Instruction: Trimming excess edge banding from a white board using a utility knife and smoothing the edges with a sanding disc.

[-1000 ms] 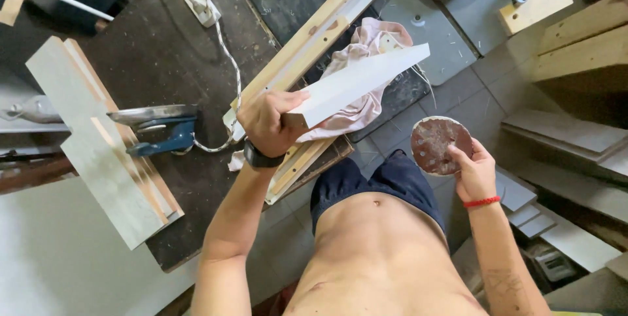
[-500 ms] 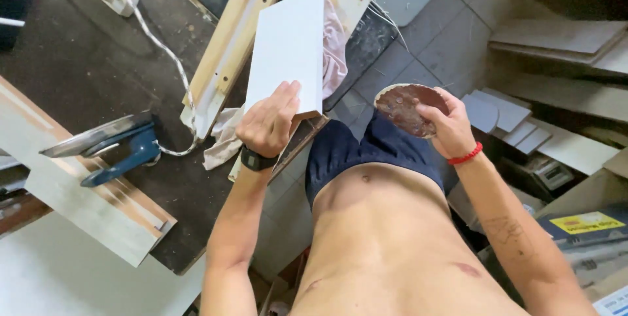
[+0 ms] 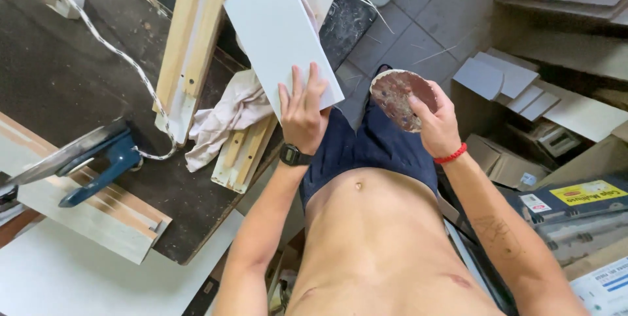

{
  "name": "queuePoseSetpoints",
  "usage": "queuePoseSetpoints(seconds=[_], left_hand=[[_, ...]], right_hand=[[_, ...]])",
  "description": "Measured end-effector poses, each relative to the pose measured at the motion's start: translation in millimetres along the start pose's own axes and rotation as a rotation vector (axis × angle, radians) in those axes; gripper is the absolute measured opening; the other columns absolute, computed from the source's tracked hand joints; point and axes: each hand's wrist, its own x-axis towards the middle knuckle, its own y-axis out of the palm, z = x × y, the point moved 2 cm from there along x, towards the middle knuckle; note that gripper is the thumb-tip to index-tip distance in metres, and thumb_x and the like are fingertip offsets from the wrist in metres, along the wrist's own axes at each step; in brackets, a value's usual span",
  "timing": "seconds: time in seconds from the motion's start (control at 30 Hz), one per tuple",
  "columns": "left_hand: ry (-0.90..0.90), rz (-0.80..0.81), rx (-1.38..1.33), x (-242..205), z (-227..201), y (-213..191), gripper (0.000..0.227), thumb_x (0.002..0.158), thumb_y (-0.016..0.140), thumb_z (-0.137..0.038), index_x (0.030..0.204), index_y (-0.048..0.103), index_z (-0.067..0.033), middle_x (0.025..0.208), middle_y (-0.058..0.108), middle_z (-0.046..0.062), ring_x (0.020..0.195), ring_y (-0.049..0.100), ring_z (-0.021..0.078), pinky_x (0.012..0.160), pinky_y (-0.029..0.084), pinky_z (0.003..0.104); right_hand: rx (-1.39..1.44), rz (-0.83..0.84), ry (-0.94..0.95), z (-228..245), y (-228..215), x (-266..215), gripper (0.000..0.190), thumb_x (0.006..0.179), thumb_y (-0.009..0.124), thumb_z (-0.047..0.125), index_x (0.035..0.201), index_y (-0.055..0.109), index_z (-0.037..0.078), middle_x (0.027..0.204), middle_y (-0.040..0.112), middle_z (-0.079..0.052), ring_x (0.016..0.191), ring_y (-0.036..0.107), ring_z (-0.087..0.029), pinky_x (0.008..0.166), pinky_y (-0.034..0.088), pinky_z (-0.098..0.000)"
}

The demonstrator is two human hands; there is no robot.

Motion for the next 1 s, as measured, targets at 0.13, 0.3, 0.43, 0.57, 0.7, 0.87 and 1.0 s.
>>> queuePoseSetpoints(seconds=[0.13, 0.3, 0.43, 0.57, 0.7, 0.87, 1.0], left_hand=[[-0.182, 0.465, -0.177, 8.6, 4.0, 2.3, 0.070, 0.083, 0.092, -0.040, 0.140, 0.062, -0.0117, 0.164, 0.050, 0.011, 0.152, 0.044, 0.0372, 0.117, 0.034, 0.073], [-0.372, 0.700, -0.073, 7.0, 52.5, 30.1, 0.094, 0.099, 0.062, -0.077, 0.166, 0.038, -0.0158, 0.177, 0.014, 0.012, 0.165, 0.009, 0.0407, 0.126, 0.016, 0.082], [-0.446, 0.440, -0.143, 0.7, 85.0, 64.4, 0.099, 0.112, 0.070, -0.065, 0.176, 0.014, -0.0142, 0.182, -0.005, 0.014, 0.171, -0.003, 0.0446, 0.143, 0.022, 0.067], [-0.349, 0.432, -0.092, 16.2, 90.4, 72.8, 0.087, 0.122, 0.066, -0.056, 0.177, 0.015, -0.0124, 0.183, -0.001, 0.014, 0.173, -0.001, 0.0440, 0.150, 0.020, 0.060], [-0.301, 0.517, 0.058, 37.9, 97.3, 77.4, 0.099, 0.119, 0.073, -0.076, 0.177, 0.019, -0.0159, 0.181, 0.005, 0.014, 0.170, -0.003, 0.0402, 0.150, 0.023, 0.056], [-0.233, 0.639, 0.073, 70.8, 93.7, 77.2, 0.081, 0.111, 0.068, -0.080, 0.167, 0.046, -0.0247, 0.167, 0.028, 0.022, 0.155, 0.018, 0.0457, 0.126, 0.013, 0.076], [-0.261, 0.764, 0.111, 78.1, 90.3, 72.3, 0.102, 0.099, 0.039, -0.101, 0.169, 0.033, -0.0268, 0.170, 0.028, 0.024, 0.157, 0.019, 0.0461, 0.127, 0.013, 0.072]], right_hand=[[-0.104, 0.034, -0.097, -12.0, -7.1, 7.2, 0.036, 0.107, 0.069, 0.006, 0.142, 0.060, 0.006, 0.133, 0.070, -0.011, 0.126, 0.061, -0.015, 0.108, 0.051, -0.0387], [-0.233, 0.063, -0.124, 9.2, 7.3, 4.0, 0.044, 0.108, 0.055, 0.013, 0.151, 0.048, 0.005, 0.150, 0.055, -0.013, 0.140, 0.055, -0.026, 0.124, 0.045, -0.0409], [-0.413, 0.048, -0.227, 18.9, 18.1, 2.3, 0.038, 0.111, 0.054, 0.008, 0.149, 0.052, 0.001, 0.145, 0.060, -0.016, 0.136, 0.059, -0.029, 0.120, 0.048, -0.0423], [-0.650, 0.120, -0.459, 40.7, 49.8, -1.2, 0.048, 0.109, 0.052, -0.010, 0.155, 0.048, 0.004, 0.147, 0.063, -0.020, 0.126, 0.069, -0.034, 0.108, 0.058, -0.0379], [-0.731, 0.189, -0.603, 44.4, 87.5, -8.3, 0.045, 0.106, 0.047, -0.021, 0.147, 0.057, -0.003, 0.148, 0.062, -0.026, 0.140, 0.064, -0.039, 0.123, 0.051, -0.0439], [-0.776, 0.178, -0.431, 28.6, 112.0, -17.4, 0.049, 0.106, 0.045, -0.014, 0.152, 0.053, -0.001, 0.153, 0.059, -0.020, 0.144, 0.061, -0.034, 0.125, 0.047, -0.0400], [-0.823, 0.172, -0.341, 12.9, 122.1, -27.6, 0.049, 0.106, 0.049, -0.009, 0.153, 0.053, 0.003, 0.153, 0.061, -0.014, 0.135, 0.069, -0.029, 0.115, 0.056, -0.0357]])
